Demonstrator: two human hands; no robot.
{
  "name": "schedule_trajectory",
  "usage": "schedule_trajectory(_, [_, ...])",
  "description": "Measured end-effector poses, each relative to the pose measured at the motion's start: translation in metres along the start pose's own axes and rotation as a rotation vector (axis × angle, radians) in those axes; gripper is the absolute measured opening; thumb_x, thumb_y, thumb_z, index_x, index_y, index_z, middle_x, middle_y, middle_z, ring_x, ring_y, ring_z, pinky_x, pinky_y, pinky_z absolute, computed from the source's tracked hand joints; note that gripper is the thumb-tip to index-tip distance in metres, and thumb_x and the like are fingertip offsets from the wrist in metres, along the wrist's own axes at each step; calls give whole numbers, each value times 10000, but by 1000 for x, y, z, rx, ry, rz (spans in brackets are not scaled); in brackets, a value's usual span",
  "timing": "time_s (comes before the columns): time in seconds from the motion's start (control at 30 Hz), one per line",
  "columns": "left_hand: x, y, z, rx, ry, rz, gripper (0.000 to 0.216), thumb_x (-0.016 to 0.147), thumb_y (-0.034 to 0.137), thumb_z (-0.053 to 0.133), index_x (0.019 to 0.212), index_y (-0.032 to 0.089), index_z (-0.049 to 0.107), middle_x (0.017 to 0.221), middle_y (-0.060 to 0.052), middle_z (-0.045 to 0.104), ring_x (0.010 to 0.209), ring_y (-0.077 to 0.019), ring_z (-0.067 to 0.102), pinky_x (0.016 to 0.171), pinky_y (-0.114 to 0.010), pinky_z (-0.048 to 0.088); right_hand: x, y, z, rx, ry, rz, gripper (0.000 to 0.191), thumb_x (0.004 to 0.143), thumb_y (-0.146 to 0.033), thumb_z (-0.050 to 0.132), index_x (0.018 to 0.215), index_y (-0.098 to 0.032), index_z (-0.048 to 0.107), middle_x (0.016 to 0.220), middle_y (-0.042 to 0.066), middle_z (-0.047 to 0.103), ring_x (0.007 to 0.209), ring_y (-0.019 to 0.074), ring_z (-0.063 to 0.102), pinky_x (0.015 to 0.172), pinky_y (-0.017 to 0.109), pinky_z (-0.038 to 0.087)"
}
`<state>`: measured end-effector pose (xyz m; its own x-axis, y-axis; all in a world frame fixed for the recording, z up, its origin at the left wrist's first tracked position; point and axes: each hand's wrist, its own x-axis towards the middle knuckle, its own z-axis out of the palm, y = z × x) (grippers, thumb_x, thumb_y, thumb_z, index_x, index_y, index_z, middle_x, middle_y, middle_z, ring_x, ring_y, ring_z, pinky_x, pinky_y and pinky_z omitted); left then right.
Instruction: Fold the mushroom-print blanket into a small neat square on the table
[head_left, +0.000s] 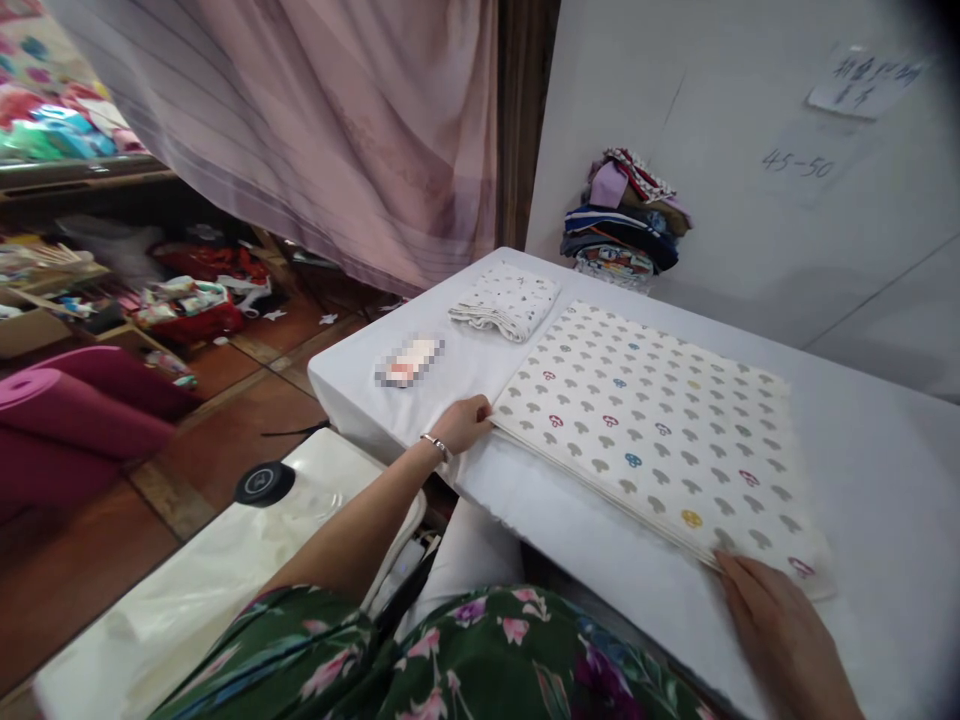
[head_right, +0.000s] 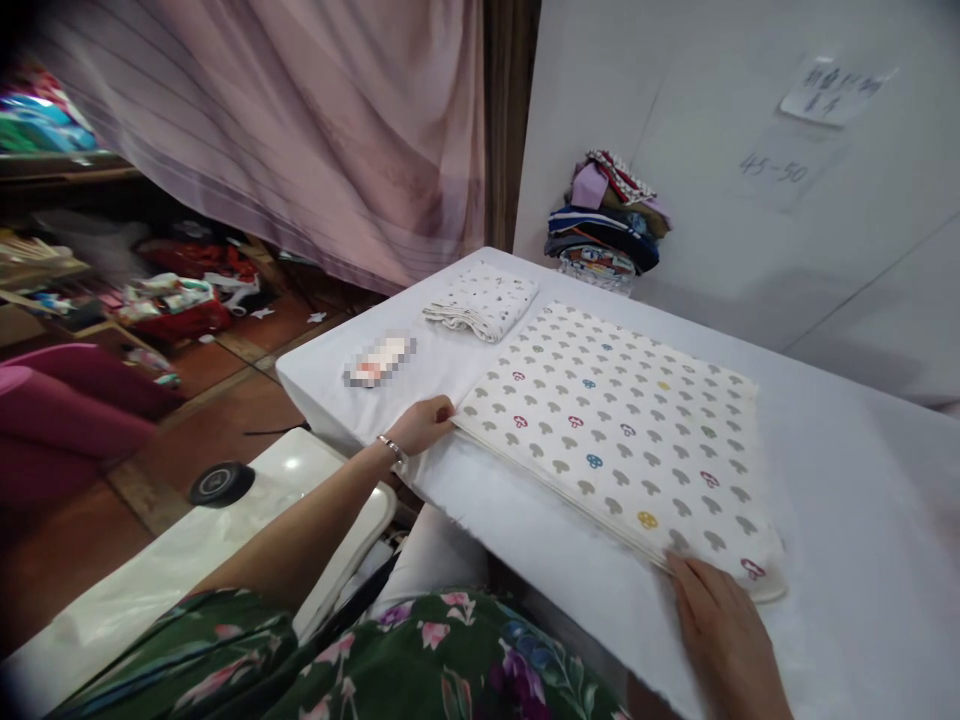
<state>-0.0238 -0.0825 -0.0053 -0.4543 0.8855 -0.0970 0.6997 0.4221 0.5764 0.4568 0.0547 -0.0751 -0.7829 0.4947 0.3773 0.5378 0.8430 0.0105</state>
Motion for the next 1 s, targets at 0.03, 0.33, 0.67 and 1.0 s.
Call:
schedule_trajectory(0.03, [0,-1,-2,6,-21,33,77,739,263,526,785,203,541,707,33,579,655,-113,520,610,-220,377,-1,1,1,2,1,1,309,872,-322,421,1100,-212,598,975,94,631,855,254,597,769,392,465])
schedule_trajectory(0.33, [-6,-5,-2,209,-9,177,71,742,207,496,806,214,524,740,18,589,675,-132,527,631,-244,361,1,-1,-4,14,-22,-8,318,878,-326,427,1121,-208,595,986,98,632,859,257,600,767,398,476])
schedule_trajectory(0.67, [-7,-24,-2,343,51,419,101,824,240,464,820,195,554,806,-23,591,793,-165,520,717,-285,379,11,-12,-7,-28,74,-63,301,880,-287,440,1103,-197,620,944,88,640,822,217,604,702,337,514])
schedule_trajectory(1.0, [4,8,-9,164,141,382,210,814,318,506,907,212,663,1015,-46,639,940,-179,573,868,-330,439,6,-15,6,-33,62,30,338,852,-219,428,1101,-251,653,975,72,659,876,216,617,757,331,521])
